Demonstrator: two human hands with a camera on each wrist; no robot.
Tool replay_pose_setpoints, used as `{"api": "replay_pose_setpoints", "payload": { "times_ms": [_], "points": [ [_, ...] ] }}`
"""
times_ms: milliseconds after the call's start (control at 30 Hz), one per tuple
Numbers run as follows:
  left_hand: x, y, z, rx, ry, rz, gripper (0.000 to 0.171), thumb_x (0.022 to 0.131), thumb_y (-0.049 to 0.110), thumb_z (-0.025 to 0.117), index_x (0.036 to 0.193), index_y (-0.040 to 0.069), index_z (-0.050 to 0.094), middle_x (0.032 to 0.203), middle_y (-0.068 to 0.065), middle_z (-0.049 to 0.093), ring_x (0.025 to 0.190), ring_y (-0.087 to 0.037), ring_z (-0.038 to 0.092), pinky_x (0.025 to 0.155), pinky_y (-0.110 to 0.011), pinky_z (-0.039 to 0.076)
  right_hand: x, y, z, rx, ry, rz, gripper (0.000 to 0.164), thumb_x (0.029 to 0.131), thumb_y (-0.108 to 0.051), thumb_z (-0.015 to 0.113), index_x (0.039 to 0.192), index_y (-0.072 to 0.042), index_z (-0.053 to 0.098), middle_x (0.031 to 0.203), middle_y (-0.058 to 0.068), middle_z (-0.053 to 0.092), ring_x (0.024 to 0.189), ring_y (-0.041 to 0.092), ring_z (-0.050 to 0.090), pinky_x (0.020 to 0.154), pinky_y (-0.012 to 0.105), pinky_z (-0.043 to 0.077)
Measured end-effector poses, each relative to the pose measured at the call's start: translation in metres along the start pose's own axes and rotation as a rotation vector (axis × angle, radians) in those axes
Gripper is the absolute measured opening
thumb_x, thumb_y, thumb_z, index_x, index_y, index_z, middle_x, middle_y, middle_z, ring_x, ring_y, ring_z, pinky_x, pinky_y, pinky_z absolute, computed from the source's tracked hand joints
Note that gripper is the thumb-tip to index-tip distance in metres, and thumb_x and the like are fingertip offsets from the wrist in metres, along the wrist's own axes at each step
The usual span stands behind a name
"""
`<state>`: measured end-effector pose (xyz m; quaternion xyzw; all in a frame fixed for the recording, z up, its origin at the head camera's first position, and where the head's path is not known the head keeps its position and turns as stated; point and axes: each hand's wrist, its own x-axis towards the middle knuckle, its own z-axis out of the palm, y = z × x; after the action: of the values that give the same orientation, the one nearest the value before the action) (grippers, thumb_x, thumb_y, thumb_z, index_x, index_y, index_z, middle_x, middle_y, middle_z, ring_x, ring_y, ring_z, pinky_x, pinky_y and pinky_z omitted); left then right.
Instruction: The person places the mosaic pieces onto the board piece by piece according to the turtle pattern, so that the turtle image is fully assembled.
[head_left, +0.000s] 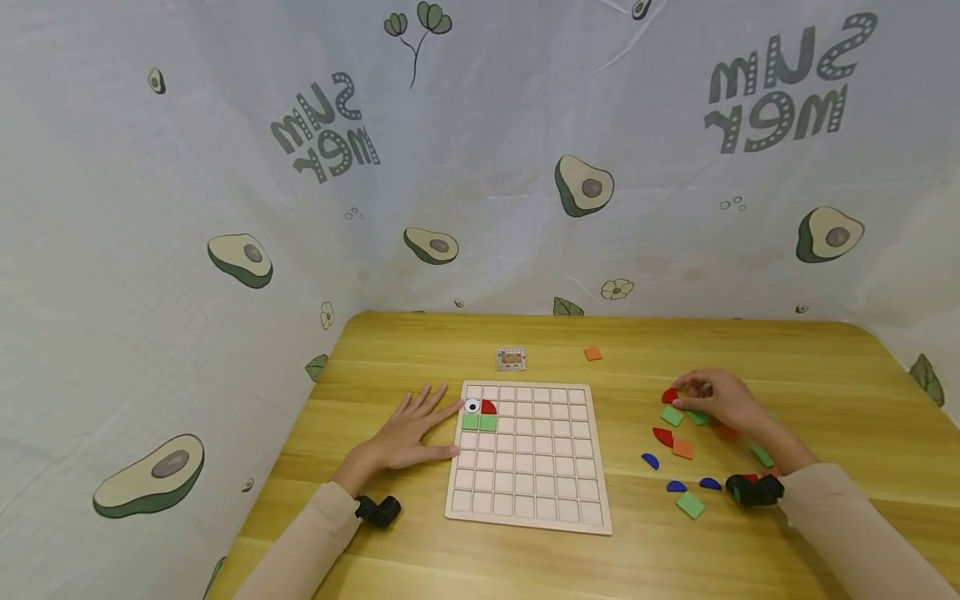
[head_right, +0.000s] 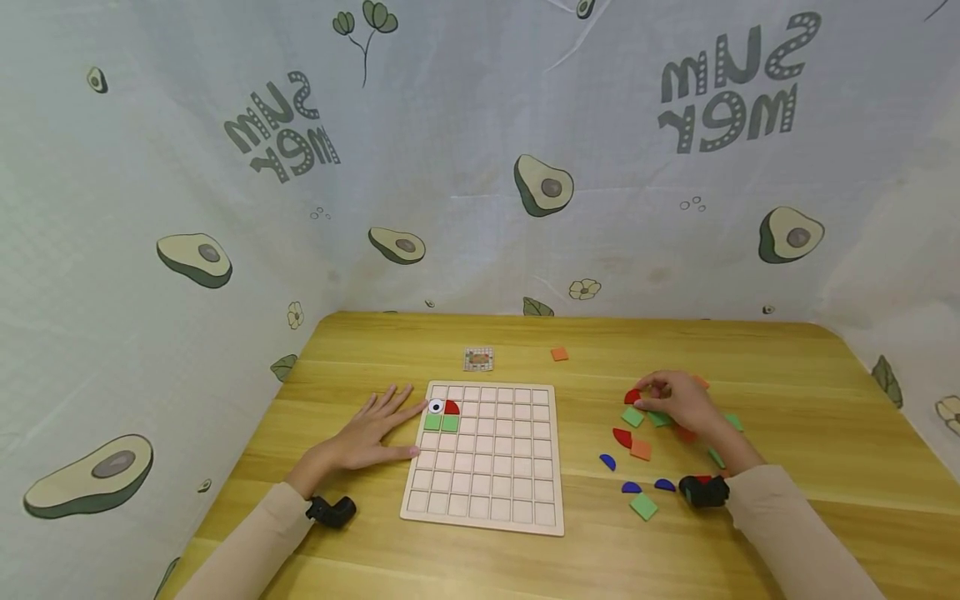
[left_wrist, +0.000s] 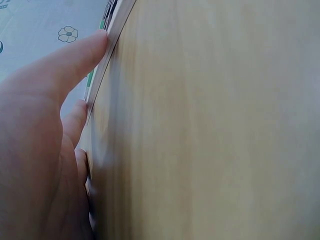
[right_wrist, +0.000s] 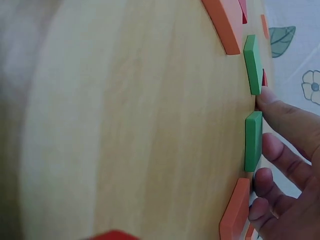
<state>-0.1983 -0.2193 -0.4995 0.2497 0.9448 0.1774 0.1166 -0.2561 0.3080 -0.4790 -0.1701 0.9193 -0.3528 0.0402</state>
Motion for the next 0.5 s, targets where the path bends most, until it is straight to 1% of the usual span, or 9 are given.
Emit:
{"api": "replay_pose_setpoints", "payload": {
  "times_ms": [133, 267, 367, 500],
  "points": [
    [0.0003, -0.0001, 0.0008, -0.002, 0.002, 0.003, 0.082, 0.093, 0.07, 0.048, 0.16, 0.034, 0.018, 0.167, -0.005, 0.0, 0.151, -0.03, -0.006, 0.119, -0.054, -0.005, -0.0003, -0.0006, 0.0001, 0.002, 0.001, -0.003, 0.027, 0.091, -0.01, 0.074, 0.109, 0.009, 0.068, 0.082, 0.005, 0.056, 0.069, 0.014, 0.048, 0.059, 0.026, 0.041],
    [0.0003, -0.0005, 0.0015, 0.001, -0.002, -0.002, 0.082, 0.093, 0.071, 0.048, 0.16, 0.036, 0.017, 0.167, -0.004, -0.001, 0.151, -0.029, -0.007, 0.119, -0.053, -0.005, 0.0001, -0.0021, -0.0003, 0.019, 0.005, 0.005, 0.03, 0.093, -0.011, 0.072, 0.112, 0.011, 0.067, 0.083, 0.006, 0.059, 0.068, 0.013, 0.05, 0.058, 0.026, 0.043],
    [0.0004, -0.0007, 0.0013, 0.003, -0.008, -0.005, 0.082, 0.093, 0.071, 0.048, 0.16, 0.036, 0.016, 0.167, -0.004, -0.001, 0.151, -0.028, -0.008, 0.119, -0.053, -0.006, 0.0016, -0.004, -0.0006, 0.032, 0.016, 0.024, 0.033, 0.094, -0.014, 0.072, 0.113, 0.011, 0.066, 0.083, 0.007, 0.06, 0.069, 0.013, 0.051, 0.058, 0.026, 0.044],
    [-0.0004, -0.0007, 0.0001, 0.002, 0.002, 0.0, 0.081, 0.093, 0.069, 0.049, 0.16, 0.035, 0.019, 0.167, -0.005, 0.0, 0.151, -0.03, -0.007, 0.119, -0.055, -0.004, 0.0043, -0.0097, -0.0002, 0.034, 0.041, 0.049, 0.035, 0.093, -0.018, 0.073, 0.113, 0.01, 0.067, 0.084, 0.007, 0.06, 0.071, 0.015, 0.054, 0.059, 0.025, 0.046]
  ]
}}
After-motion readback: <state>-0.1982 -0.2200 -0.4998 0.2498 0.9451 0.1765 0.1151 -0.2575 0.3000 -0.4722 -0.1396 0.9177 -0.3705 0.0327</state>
